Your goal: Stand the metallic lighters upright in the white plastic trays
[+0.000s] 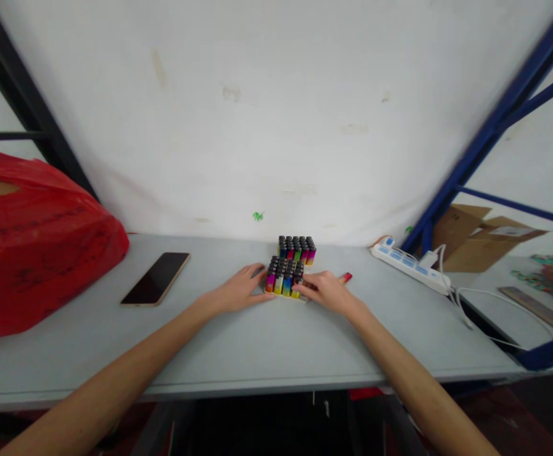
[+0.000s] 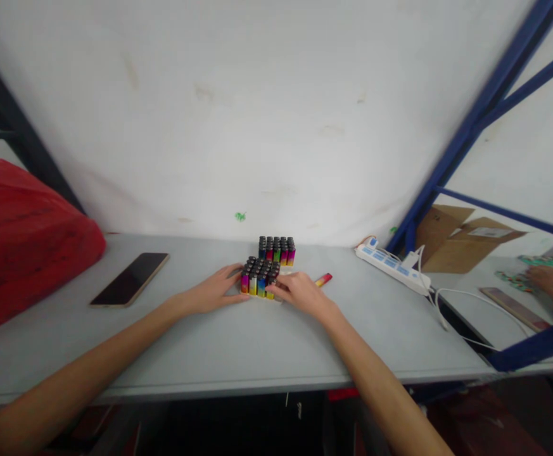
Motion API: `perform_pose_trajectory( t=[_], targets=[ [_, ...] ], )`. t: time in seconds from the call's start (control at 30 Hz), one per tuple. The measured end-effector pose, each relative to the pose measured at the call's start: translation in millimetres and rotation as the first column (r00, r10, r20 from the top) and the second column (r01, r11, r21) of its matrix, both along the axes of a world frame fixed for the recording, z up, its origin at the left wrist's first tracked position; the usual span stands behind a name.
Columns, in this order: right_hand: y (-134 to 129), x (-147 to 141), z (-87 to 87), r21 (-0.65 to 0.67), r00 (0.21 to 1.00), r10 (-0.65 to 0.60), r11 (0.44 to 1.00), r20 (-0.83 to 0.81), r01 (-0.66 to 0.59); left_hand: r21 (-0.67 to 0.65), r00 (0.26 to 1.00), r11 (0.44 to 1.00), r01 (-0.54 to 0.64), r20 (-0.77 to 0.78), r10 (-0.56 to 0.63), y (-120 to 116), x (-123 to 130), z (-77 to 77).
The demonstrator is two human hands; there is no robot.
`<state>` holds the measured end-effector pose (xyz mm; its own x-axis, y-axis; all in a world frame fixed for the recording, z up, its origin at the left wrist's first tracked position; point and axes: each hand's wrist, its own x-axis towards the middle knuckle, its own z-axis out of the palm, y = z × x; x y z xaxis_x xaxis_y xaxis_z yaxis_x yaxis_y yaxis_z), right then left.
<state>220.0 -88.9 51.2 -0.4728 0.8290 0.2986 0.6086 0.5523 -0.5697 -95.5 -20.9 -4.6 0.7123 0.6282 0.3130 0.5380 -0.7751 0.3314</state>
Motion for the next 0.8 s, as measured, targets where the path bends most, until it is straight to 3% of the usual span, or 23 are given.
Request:
perform_pose_trajectory(
  t=[0.13,0.3,0.5,0.8],
  targets=[
    [2,8,3.1,0.049,0.996,-0.051,0.998,0.072,0.047,-0.005,1.0,1.0,-0.001,-0.026,0.001,1,0,-0.3],
    [6,56,17.0,0.101,0.978,-0.2,0.976,0.068,0.192,-0.009,0.999,1.0,-0.006,-0.049,0.006,1,0,1.7],
    [15,106,15.2,-0.104,0.962,-0.183,0.973,0.204,0.207,-0.01,1.0,1.0,0.001,-0.024,-0.002,-1,0,4.1],
    [16,133,10.8,-0.083,0.915,-0.327,0.932,0.236,0.354,-0.007,1.0,1.0,0.0,-0.002,0.0,-2,0,5.0]
  ],
)
